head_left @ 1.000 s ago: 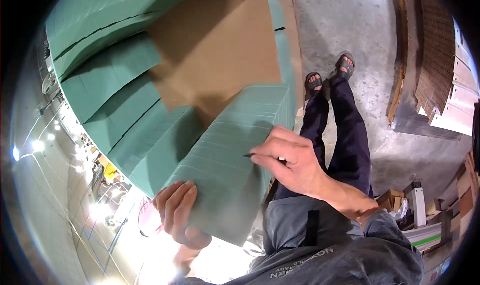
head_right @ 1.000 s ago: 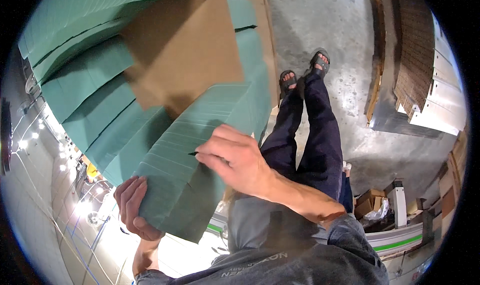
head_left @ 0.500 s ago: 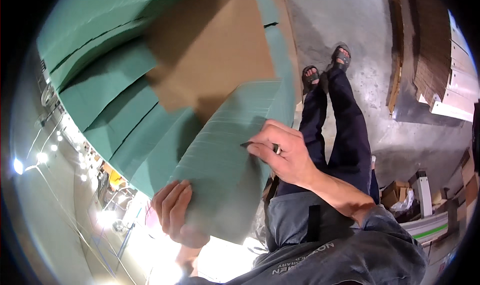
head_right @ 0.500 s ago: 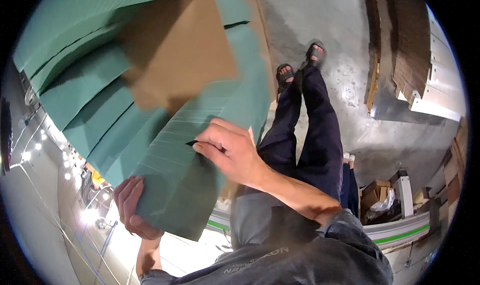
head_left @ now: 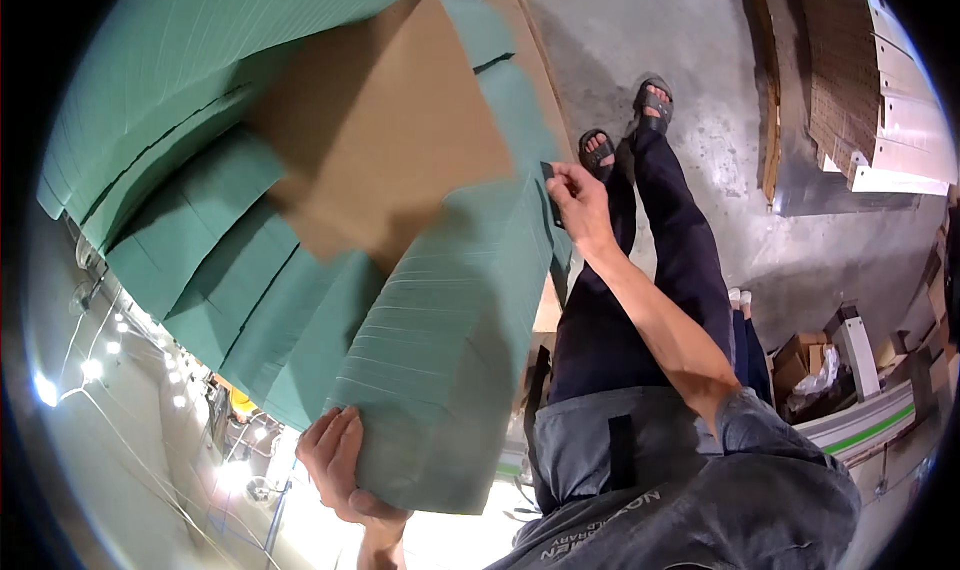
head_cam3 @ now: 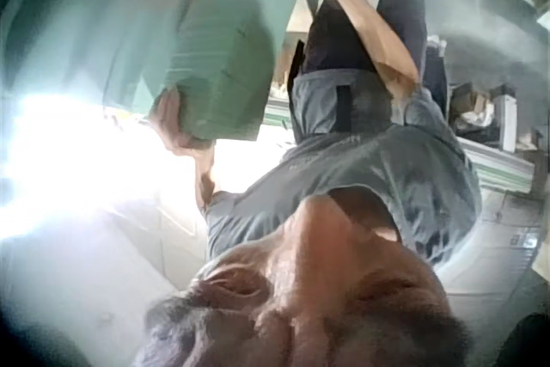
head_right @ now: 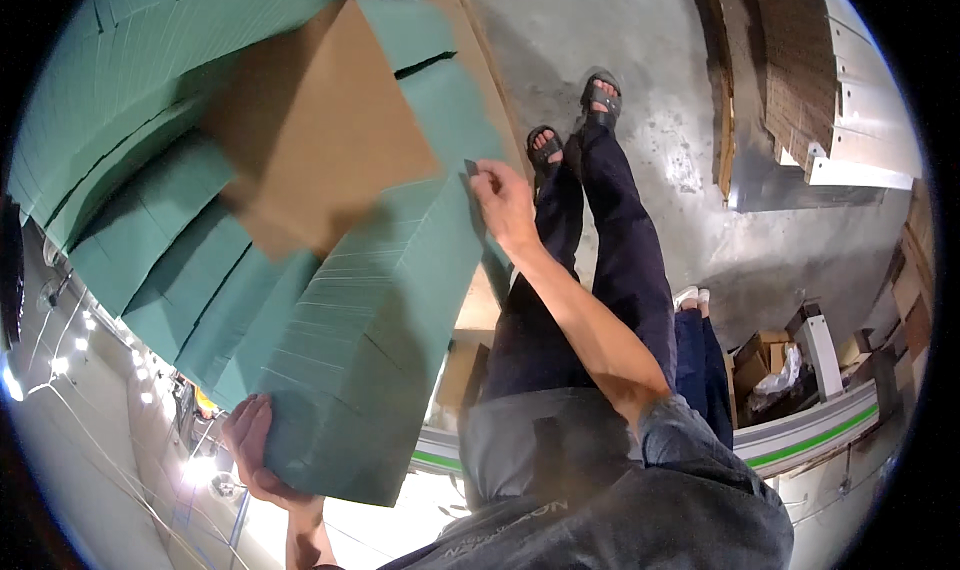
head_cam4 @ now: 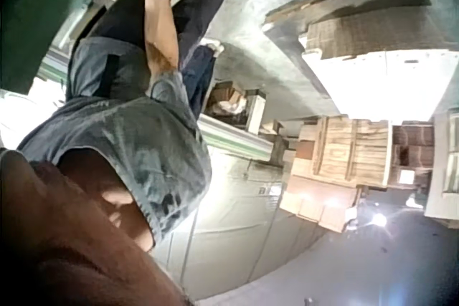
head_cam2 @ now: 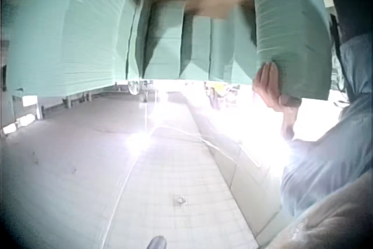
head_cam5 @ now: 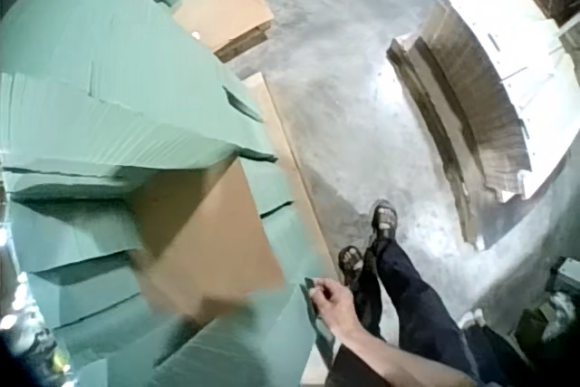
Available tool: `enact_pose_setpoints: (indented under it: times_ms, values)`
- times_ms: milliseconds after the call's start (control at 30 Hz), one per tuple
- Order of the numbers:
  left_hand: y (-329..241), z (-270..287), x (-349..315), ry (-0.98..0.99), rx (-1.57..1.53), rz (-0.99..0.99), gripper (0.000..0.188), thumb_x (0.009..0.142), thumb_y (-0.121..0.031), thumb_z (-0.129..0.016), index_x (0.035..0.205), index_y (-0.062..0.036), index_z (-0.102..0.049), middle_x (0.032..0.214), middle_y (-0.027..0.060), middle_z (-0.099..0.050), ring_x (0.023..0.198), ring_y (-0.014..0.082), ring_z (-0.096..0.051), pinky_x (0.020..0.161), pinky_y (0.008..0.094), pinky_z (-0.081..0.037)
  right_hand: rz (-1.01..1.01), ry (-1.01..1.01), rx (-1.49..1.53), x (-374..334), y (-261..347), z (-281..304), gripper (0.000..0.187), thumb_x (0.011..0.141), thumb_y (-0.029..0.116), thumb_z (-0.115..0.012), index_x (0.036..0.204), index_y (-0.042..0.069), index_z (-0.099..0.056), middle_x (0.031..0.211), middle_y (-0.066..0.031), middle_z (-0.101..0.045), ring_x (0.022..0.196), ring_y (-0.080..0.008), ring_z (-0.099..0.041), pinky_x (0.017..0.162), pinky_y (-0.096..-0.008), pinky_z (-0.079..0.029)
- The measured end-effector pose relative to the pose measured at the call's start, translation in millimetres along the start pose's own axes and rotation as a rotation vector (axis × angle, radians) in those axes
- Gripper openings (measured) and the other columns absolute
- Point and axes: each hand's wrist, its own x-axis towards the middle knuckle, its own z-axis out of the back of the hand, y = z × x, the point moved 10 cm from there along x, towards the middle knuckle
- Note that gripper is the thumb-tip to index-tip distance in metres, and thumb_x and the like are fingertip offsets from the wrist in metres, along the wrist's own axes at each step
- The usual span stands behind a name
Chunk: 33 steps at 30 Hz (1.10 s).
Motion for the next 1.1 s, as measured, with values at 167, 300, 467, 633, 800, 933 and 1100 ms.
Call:
enact_pose_setpoints:
  times_ms: [167, 300, 467, 633, 800, 933, 1100]
  values:
    - [-0.9, -5.1, -0.8, 0.026, 0.003, 0.011, 0.058, 0.106, -0.041, -0.025, 0.12, 0.0013, -0.062, 0.115, 0.0192, -0.065, 0.108, 0.038, -0.06, 0.096, 0.0527, -0.047, 0.115, -0.027, -0.121, -0.2, 22.2, -3.6, 0.03, 0.096, 0.006, -0.064, 0.125, -0.001, -0.068, 0.094, -0.0008, -0.067, 0.084, -0.0104, -0.058, 0.08, -0.0248, -0.047]
    - [5.3, 2.0, -7.6, -0.023, 0.06, 0.06, 0.071, 0.104, -0.048, -0.017, 0.111, 0.0027, -0.066, 0.112, 0.0182, -0.069, 0.107, 0.0378, -0.058, 0.095, 0.0529, -0.047, 0.076, -0.006, -0.063, -9.8, 31.0, -11.2, 0.032, 0.094, 0.005, -0.064, 0.125, 0.003, -0.07, 0.096, -0.0043, -0.066, 0.086, -0.0119, -0.058, 0.081, -0.0256, -0.047]
    - [6.2, -2.5, -4.6, -0.022, 0.015, 0.052, 0.071, 0.104, -0.047, -0.017, 0.111, 0.0034, -0.066, 0.112, 0.0183, -0.069, 0.107, 0.0376, -0.058, 0.096, 0.053, -0.046, 0.049, -0.073, -0.063, -5.4, 21.7, 0.7, 0.031, 0.092, 0.003, -0.065, 0.123, 0.004, -0.071, 0.094, -0.0046, -0.065, 0.086, -0.0125, -0.058, 0.081, -0.0255, -0.047]
    - [7.7, 5.9, -8.8, 0.003, -0.045, 0.022, 0.062, 0.093, -0.054, -0.058, 0.121, 0.0008, -0.061, 0.117, 0.0191, -0.065, 0.112, 0.0374, -0.058, 0.098, 0.0533, -0.046, 0.197, 0.103, -0.123, -29.4, 49.1, -16.1, 0.029, 0.093, 0.003, -0.065, 0.121, 0.003, -0.072, 0.09, -0.0038, -0.065, 0.083, -0.0132, -0.059, 0.079, -0.0257, -0.047]
    - [0.8, -4.2, -5.4, 0.003, -0.009, 0.005, 0.067, 0.088, -0.056, -0.065, 0.123, 0.0009, -0.06, 0.118, 0.0193, -0.065, 0.112, 0.0378, -0.058, 0.097, 0.053, -0.046, 0.125, -0.036, -0.15, -6.9, 35.3, 3.5, 0.034, 0.091, 0.004, -0.066, 0.125, 0.005, -0.07, 0.088, -0.0074, -0.062, 0.082, -0.0159, -0.059, 0.078, -0.0282, -0.047]
    - [1.9, -2.0, -8.5, 0.035, 0.015, -0.017, 0.068, 0.089, -0.057, -0.065, 0.124, 0.0005, -0.06, 0.119, 0.0193, -0.065, 0.112, 0.0379, -0.059, 0.098, 0.0529, -0.046, 0.256, 0.09, -0.185, -37.4, 63.7, -12.1, 0.034, 0.091, 0.005, -0.066, 0.125, 0.004, -0.069, 0.085, -0.0092, -0.058, 0.081, -0.0192, -0.057, 0.077, -0.0298, -0.047]
    - [5.3, -3.1, -4.4, 0.007, -0.014, -0.005, 0.067, 0.091, -0.058, -0.061, 0.124, 0.0005, -0.06, 0.117, 0.0197, -0.065, 0.112, 0.0379, -0.059, 0.098, 0.053, -0.046, 0.347, 0.152, -0.259, -47.8, 87.1, -7.4, 0.032, 0.091, 0.004, -0.065, 0.123, 0.003, -0.07, 0.085, -0.0107, -0.059, 0.079, -0.0207, -0.057, 0.076, -0.0303, -0.047]
